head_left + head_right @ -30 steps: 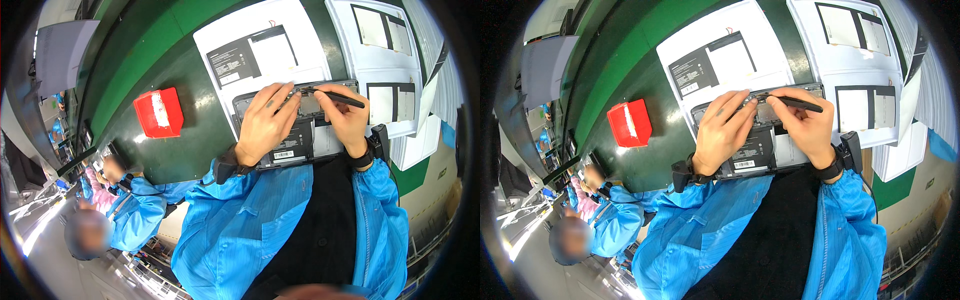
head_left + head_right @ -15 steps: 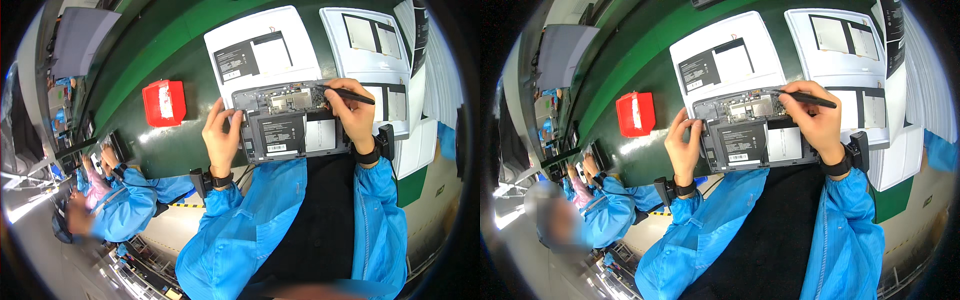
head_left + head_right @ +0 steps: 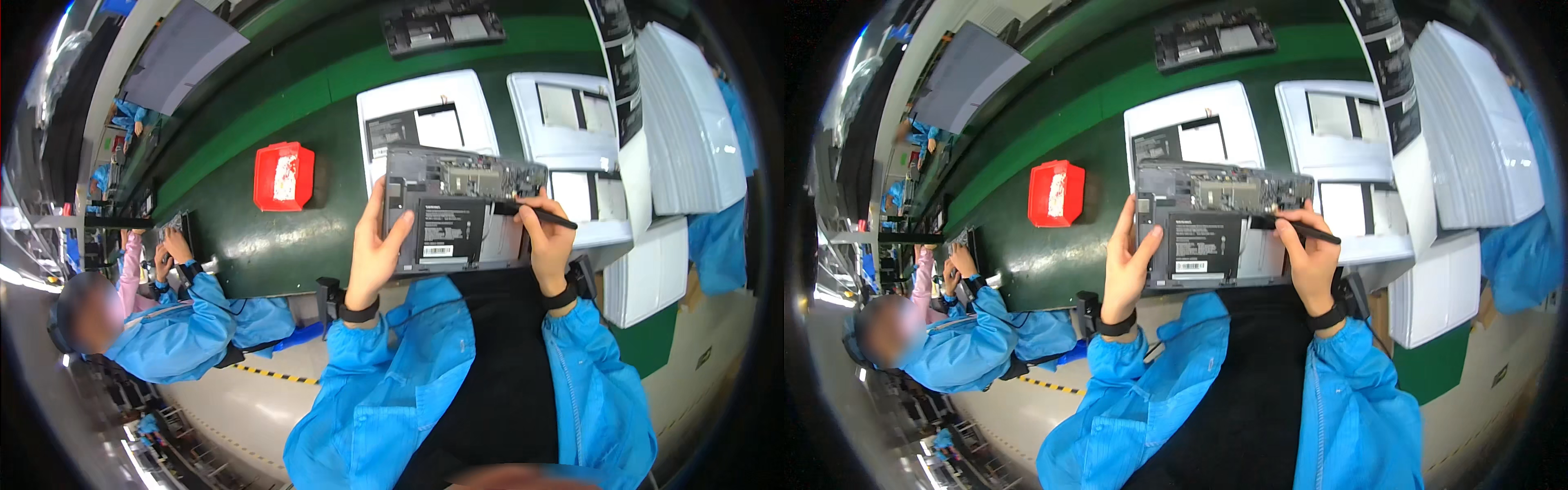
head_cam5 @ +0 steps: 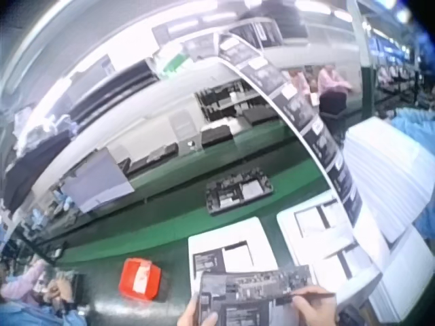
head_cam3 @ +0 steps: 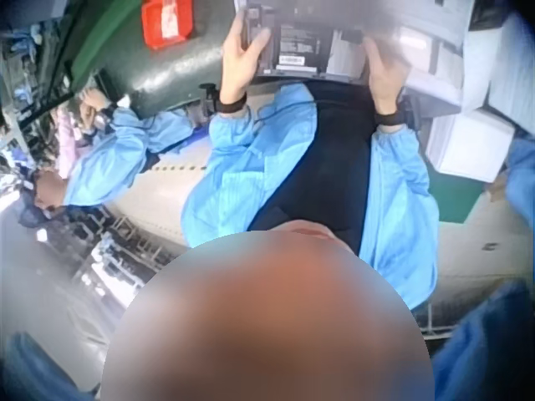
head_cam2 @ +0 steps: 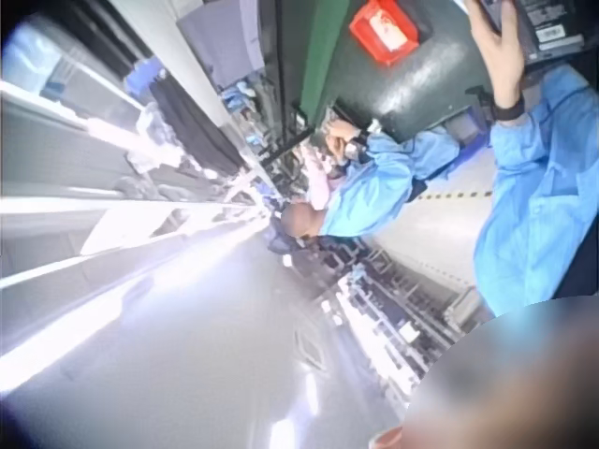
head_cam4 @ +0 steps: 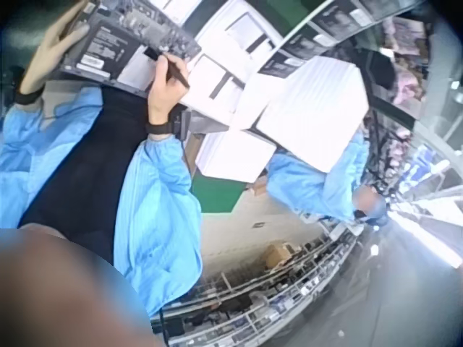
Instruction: Applying stickers/labels to components and using a tool to manipulate internal electronic parts on a production line.
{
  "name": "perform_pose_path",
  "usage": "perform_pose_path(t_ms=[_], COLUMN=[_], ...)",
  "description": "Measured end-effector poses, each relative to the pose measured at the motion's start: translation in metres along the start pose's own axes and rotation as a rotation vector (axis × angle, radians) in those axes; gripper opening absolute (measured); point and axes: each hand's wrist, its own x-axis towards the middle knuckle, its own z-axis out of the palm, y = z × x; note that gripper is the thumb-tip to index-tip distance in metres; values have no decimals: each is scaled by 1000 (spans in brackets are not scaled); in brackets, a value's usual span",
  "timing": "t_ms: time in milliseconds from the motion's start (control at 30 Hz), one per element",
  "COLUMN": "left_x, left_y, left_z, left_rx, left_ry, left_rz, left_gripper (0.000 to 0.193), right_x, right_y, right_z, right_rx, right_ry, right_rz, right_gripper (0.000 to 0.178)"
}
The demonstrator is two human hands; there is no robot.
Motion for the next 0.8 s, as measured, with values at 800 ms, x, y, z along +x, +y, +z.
perform_pose_path(t_ms=[800], left_x=[334], left_y=[-18], left_z=[-287], left_rx=[-357], left_ry=[336], left_rz=[-277], left_gripper=[46], right_x=[47], right_y=[-223], right_z=[66], right_rx=[-881], right_ry=[-452], right_rz=[-1158], right_gripper=[23])
